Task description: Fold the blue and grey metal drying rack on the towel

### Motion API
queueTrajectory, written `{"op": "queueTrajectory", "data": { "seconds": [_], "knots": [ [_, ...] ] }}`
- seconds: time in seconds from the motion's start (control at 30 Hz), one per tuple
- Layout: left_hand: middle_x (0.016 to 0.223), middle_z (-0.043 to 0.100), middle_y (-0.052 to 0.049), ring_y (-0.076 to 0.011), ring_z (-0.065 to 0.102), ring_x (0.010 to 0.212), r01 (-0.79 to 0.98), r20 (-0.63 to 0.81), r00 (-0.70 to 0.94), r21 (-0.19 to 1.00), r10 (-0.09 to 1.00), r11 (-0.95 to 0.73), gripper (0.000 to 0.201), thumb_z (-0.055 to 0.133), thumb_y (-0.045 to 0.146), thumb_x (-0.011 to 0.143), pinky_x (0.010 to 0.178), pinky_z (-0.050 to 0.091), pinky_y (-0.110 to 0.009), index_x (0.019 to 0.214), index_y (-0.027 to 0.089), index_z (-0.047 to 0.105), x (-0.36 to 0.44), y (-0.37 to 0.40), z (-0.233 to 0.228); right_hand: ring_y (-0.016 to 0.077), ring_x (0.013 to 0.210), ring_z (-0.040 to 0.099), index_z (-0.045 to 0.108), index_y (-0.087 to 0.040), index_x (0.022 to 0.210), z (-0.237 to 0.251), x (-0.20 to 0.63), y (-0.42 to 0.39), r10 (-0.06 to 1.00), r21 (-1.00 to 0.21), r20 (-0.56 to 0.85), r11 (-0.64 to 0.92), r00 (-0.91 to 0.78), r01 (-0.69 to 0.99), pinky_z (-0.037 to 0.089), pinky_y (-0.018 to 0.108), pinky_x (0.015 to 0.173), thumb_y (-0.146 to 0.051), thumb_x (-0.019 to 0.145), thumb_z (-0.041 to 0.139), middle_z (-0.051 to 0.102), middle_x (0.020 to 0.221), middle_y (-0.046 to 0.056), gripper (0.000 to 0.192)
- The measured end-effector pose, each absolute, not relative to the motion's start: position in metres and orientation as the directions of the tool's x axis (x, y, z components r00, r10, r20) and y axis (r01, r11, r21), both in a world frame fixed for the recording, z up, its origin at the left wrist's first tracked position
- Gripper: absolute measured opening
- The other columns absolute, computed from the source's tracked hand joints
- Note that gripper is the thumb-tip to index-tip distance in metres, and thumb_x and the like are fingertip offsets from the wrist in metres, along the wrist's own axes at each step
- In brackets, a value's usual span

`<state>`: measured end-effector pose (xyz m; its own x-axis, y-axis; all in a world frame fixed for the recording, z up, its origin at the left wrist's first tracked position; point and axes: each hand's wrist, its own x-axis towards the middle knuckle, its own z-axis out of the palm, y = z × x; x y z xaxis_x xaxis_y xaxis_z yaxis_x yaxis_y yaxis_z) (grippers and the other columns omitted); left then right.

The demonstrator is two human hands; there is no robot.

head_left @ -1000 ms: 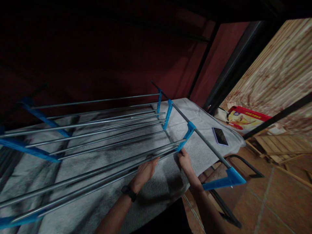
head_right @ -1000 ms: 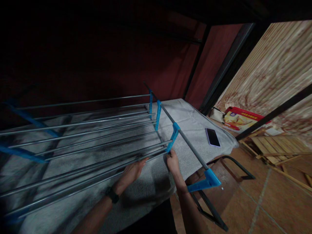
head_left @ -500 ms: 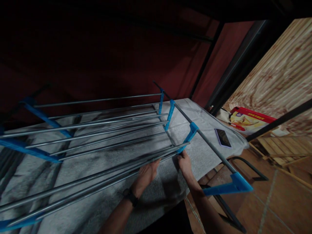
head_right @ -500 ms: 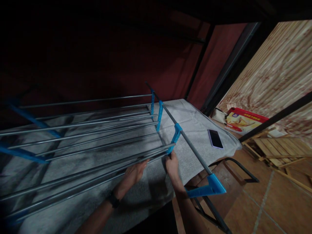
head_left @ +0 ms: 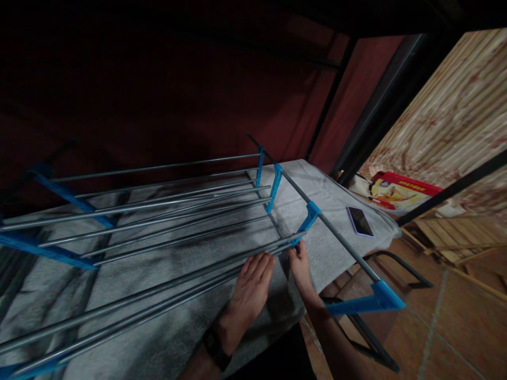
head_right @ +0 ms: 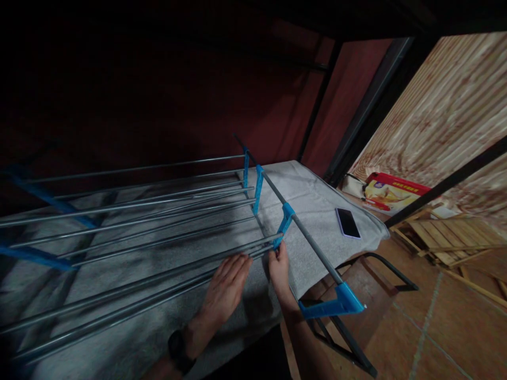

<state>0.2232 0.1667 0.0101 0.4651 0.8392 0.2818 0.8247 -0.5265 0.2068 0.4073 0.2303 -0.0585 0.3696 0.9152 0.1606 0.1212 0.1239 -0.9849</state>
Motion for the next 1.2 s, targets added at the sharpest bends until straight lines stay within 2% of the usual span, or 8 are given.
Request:
{"op": "queueTrajectory", "data": {
  "seconds": [0.07,0.2,0.27,0.5,0.73,1.03,1.2],
  "knots": [
    [0.139,0.059,-0.016,-0.0278,0.054,0.13,0.884,0.212,0.347,0.252,0.913,-0.395,0.042,0.038,0.021,0.099,0.108,0.044,-0.045,0.139,0.014,0.051,0.239,0.186,0.027,0.0217,0.114,0.059,0.055,-0.024,0.129,-0.054,0.406,0.232,0.905,-0.982,0.178,0.138,0.388,0.129,0.042,0.039,0.104,-0.03,0.081,0.053,0.065,0.121,0.007,0.048],
    [0.122,0.069,-0.015,-0.0262,0.066,0.112,0.847,-0.017,0.416,0.373,0.909,-0.38,0.038,0.04,0.024,0.1,0.097,0.051,-0.038,0.133,0.016,0.056,0.264,0.224,0.04,0.0231,0.109,0.06,0.062,-0.022,0.115,-0.05,0.411,0.235,0.921,-0.981,0.168,0.121,0.352,0.153,0.045,0.04,0.098,-0.029,0.08,0.055,0.069,0.11,0.007,0.036],
    [0.118,0.071,-0.012,-0.0246,0.067,0.109,0.829,-0.055,0.429,0.42,0.902,-0.369,0.037,0.039,0.022,0.1,0.096,0.051,-0.036,0.131,0.019,0.058,0.269,0.232,0.039,0.0236,0.106,0.061,0.064,-0.021,0.112,-0.049,0.414,0.236,0.93,-0.981,0.163,0.118,0.33,0.153,0.045,0.041,0.098,-0.03,0.08,0.056,0.069,0.109,0.007,0.034],
    [0.13,0.066,-0.01,-0.0268,0.064,0.116,0.764,0.004,0.427,0.534,0.904,-0.363,0.041,0.04,0.027,0.1,0.099,0.05,-0.04,0.138,0.027,0.054,0.267,0.226,0.045,0.0228,0.101,0.062,0.065,-0.02,0.11,-0.044,0.413,0.235,0.939,-0.974,0.171,0.115,0.3,0.195,0.047,0.038,0.095,-0.032,0.083,0.054,0.07,0.101,0.007,0.032],
    [0.121,0.071,-0.01,-0.028,0.065,0.112,0.747,0.124,0.38,0.543,0.917,-0.383,0.037,0.041,0.025,0.099,0.1,0.049,-0.042,0.128,0.024,0.063,0.269,0.231,0.037,0.0234,0.117,0.058,0.062,-0.022,0.12,-0.037,0.409,0.235,0.927,-0.973,0.201,0.15,0.317,0.177,0.04,0.043,0.107,-0.036,0.084,0.054,0.067,0.117,0.007,0.039],
    [0.116,0.072,-0.009,-0.0267,0.067,0.106,0.731,0.116,0.434,0.534,0.893,-0.425,0.039,0.036,0.026,0.1,0.099,0.05,-0.042,0.127,0.023,0.064,0.267,0.234,0.036,0.0228,0.116,0.059,0.062,-0.022,0.118,-0.044,0.41,0.236,0.932,-0.976,0.195,0.154,0.306,0.154,0.039,0.043,0.109,-0.034,0.085,0.054,0.066,0.119,0.007,0.036],
    [0.123,0.07,-0.008,-0.0266,0.064,0.112,0.692,0.135,0.466,0.56,0.875,-0.455,0.04,0.036,0.024,0.099,0.101,0.049,-0.042,0.13,0.024,0.062,0.265,0.235,0.034,0.0236,0.116,0.059,0.061,-0.022,0.121,-0.044,0.41,0.236,0.937,-0.98,0.181,0.147,0.3,0.133,0.038,0.044,0.109,-0.038,0.085,0.055,0.066,0.12,0.008,0.039]
  ]
}}
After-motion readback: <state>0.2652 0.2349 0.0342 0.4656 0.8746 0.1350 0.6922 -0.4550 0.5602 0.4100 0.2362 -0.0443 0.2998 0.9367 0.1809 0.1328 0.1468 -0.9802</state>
